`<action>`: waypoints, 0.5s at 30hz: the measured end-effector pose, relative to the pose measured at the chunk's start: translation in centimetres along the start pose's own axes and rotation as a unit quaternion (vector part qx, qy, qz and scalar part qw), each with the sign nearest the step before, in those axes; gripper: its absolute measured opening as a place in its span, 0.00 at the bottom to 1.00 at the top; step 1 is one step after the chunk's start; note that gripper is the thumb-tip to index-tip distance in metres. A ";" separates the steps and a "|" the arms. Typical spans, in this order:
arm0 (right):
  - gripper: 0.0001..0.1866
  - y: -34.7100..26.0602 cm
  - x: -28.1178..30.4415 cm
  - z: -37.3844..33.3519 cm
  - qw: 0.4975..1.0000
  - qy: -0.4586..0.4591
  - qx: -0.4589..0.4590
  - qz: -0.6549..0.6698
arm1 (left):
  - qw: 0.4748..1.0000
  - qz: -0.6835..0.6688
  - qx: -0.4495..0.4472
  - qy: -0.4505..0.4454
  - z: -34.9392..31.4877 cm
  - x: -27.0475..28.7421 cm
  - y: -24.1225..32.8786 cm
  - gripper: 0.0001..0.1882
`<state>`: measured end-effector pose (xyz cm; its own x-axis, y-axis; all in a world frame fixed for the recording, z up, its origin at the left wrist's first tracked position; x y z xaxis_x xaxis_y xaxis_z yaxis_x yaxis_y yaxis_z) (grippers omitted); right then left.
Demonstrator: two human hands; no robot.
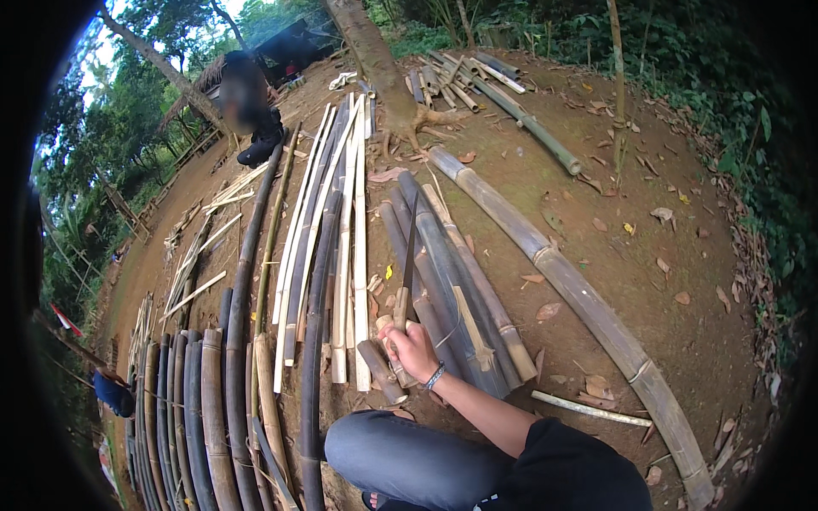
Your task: The person saws a piece of bamboo by hand. They hold the bamboo against a wooden block and use a hand saw to cut through the material, then pick up and inspect another bamboo piece.
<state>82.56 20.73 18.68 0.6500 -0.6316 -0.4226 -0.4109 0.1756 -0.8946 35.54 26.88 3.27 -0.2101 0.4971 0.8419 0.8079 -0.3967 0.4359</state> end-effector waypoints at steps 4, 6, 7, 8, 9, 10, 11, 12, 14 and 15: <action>0.14 -2.1 4.2 -3.6 0.998 0.018 0.023 0.057 | 1.000 -0.003 0.005 -0.018 -0.3 0.3 0.4 0.20; 0.14 -2.0 6.5 -4.4 0.998 0.025 0.018 0.058 | 1.000 -0.002 0.011 -0.023 -0.8 0.8 0.3 0.20; 0.14 -1.7 7.7 -4.8 0.998 0.029 0.015 0.058 | 1.000 -0.003 0.012 -0.028 -0.9 0.9 0.2 0.21; 0.15 -1.1 9.2 -4.8 0.996 0.030 0.007 0.087 | 0.999 -0.005 0.015 -0.029 -1.2 1.2 -0.1 0.21; 0.15 -0.9 10.5 -4.9 0.993 0.030 0.002 0.116 | 0.999 -0.006 0.019 -0.030 -1.6 1.5 -0.4 0.21; 0.16 -0.8 11.8 -5.1 0.992 0.028 -0.031 0.119 | 0.999 -0.009 0.024 -0.030 -2.0 2.0 -0.7 0.21; 0.17 -0.6 13.1 -5.0 0.993 0.025 -0.048 0.101 | 0.999 -0.012 0.031 -0.027 -2.5 2.6 -1.2 0.21; 0.17 -0.4 14.1 -4.9 0.992 0.015 -0.067 0.105 | 0.999 -0.012 0.041 -0.024 -3.3 3.5 -1.9 0.21; 0.17 -0.8 20.4 -6.7 0.994 0.047 -0.100 0.017 | 0.995 -0.051 0.036 -0.076 -2.2 -1.7 -2.9 0.21; 0.18 -0.9 21.8 -7.0 0.993 0.036 -0.108 -0.023 | 0.994 -0.051 0.045 -0.082 -3.0 -0.3 -3.0 0.21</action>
<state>92.60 1.50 11.32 0.6264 -0.6894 -0.3638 -0.5154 -0.0161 -0.8568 31.52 25.59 2.64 -0.2078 0.6530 0.7283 0.8342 -0.2706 0.4805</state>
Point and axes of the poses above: each hand's wrist, its own z-axis towards the middle knuckle, its own x-axis out of the back of the hand, y = z × x, the point moved 8 cm from there along z, towards the middle knuckle, and after that the axes turned 11 degrees about -x, right-handed, at the moved point
